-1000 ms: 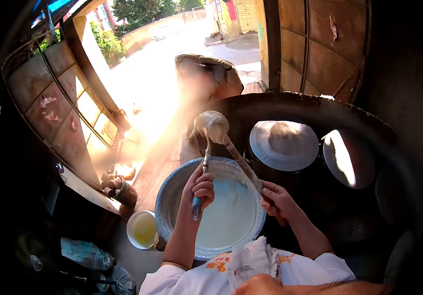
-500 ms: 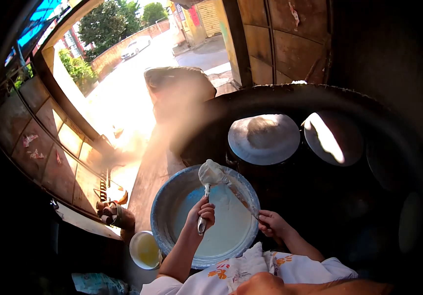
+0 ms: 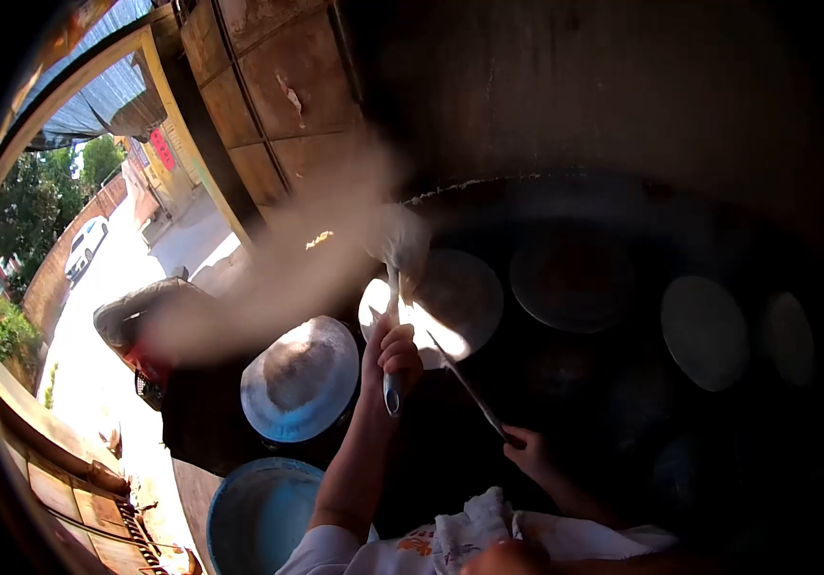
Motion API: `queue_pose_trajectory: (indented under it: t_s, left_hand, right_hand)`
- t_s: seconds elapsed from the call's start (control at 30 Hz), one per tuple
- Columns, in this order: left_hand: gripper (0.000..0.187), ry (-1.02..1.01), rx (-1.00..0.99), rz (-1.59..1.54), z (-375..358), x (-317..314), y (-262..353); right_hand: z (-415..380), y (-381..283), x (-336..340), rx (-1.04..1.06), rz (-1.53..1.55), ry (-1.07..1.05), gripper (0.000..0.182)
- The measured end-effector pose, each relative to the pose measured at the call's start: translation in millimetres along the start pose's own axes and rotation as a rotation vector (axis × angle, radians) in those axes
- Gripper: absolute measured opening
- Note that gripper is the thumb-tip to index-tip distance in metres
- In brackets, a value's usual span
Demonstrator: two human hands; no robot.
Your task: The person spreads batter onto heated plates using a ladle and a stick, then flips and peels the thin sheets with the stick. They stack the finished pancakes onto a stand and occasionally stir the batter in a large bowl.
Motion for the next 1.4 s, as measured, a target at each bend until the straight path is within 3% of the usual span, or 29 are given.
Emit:
queue_pose_trajectory:
  t_s: [0.1, 0.17, 0.23, 0.3, 0.4, 0.5, 0.53, 0.63, 0.67, 0.7, 0.77, 0.83, 0.9, 0.97, 1.0, 1.07, 1.17, 1.2, 1.23, 1.27, 1.33, 1.4]
  left_hand:
    - [0.03, 0.291, -0.001, -0.159, 37, 51, 1]
    - [0.031, 0.321, 0.052, -0.114, 76, 92, 5]
    - [0.033, 0.3, 0.088, 0.017, 94, 129, 17]
    - [0.031, 0.376, -0.004, 0.151, 103, 149, 25]
    - [0.026, 0.322, 0.016, 0.305, 131, 170, 51]
    - [0.019, 0.403, -0.142, 0.833, 153, 171, 89]
    - [0.014, 0.522, -0.196, 1.059, 155, 164, 92]
    - [0.03, 0.279, -0.112, 1.443, 176, 177, 126]
    - [0.044, 0.265, -0.131, 1.556, 184, 187, 143]
    - [0.046, 0.314, -0.137, 1.62, 180, 189, 157]
    - [0.049, 0.302, -0.089, 1.591, 170, 174, 174]
    - [0.056, 0.399, -0.147, 1.635, 161, 175, 185]
    - [0.058, 0.522, -0.174, 1.754, 154, 182, 202]
    - [0.02, 0.695, -0.239, 2.026, 149, 196, 233]
    - [0.021, 0.452, -0.305, 2.153, 142, 216, 279]
    - [0.032, 0.272, -0.425, 2.687, 131, 188, 301]
    - [0.043, 0.629, -0.188, 2.521, 91, 183, 309]
    - [0.047, 0.647, -0.167, 2.489, 89, 186, 310]
    - [0.047, 0.491, -0.34, 2.586, 95, 170, 295]
    - [0.045, 0.538, -0.343, 2.415, 94, 164, 287]
    - [0.048, 0.347, -0.534, 2.38, 86, 164, 310]
    - [0.05, 0.659, -0.369, 2.016, 44, 122, 250]
  right_hand:
    - [44, 31, 28, -0.61, 0.626, -0.089, 0.039]
    - [97, 51, 15, -0.661, 0.533, 0.078, 0.036]
    - [109, 69, -10, -0.703, 0.626, 0.111, 0.036]
    - [111, 70, -29, -0.655, 0.724, 0.093, 0.039]
    - [142, 73, -55, -0.597, 0.771, 0.081, 0.04]
    - [151, 55, -43, -0.1, 0.026, 0.474, 0.039]
    - [158, 33, -39, -0.128, -0.115, 0.368, 0.038]
    - [215, 23, -69, -0.16, -0.36, 0.335, 0.035]
    - [226, 1, -58, -0.066, -0.435, 0.395, 0.031]
    - [216, -5, -19, 0.039, -0.443, 0.408, 0.03]
    - [185, 25, -17, 0.059, -0.401, 0.385, 0.032]
    - [165, 4, -40, -0.05, -0.46, 0.275, 0.038]
    - [196, -3, -66, 0.027, -0.379, 0.294, 0.042]
    - [224, -11, -60, 0.048, -0.439, 0.324, 0.036]
    - [223, -10, -44, 0.085, -0.43, 0.365, 0.034]
    - [210, 8, -17, 0.171, -0.44, 0.47, 0.029]
    - [195, 8, -55, 0.066, -0.311, 0.302, 0.025]
    - [206, -4, -70, 0.106, -0.311, 0.297, 0.026]
    - [222, -12, -79, 0.114, -0.309, 0.264, 0.026]
    - [235, -14, -69, 0.128, -0.307, 0.287, 0.026]
    - [246, -10, -39, 0.166, -0.407, 0.33, 0.026]
    - [235, 15, -25, 0.086, -0.383, 0.307, 0.028]
Point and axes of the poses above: each hand's wrist, its own z-axis towards the middle knuckle, its own x-axis out of the back of the hand, y = z × x, the point moved 5 cm from there along z, towards the middle knuckle, and after that the axes turned 15 degrees about -x, right-handed, at the moved point
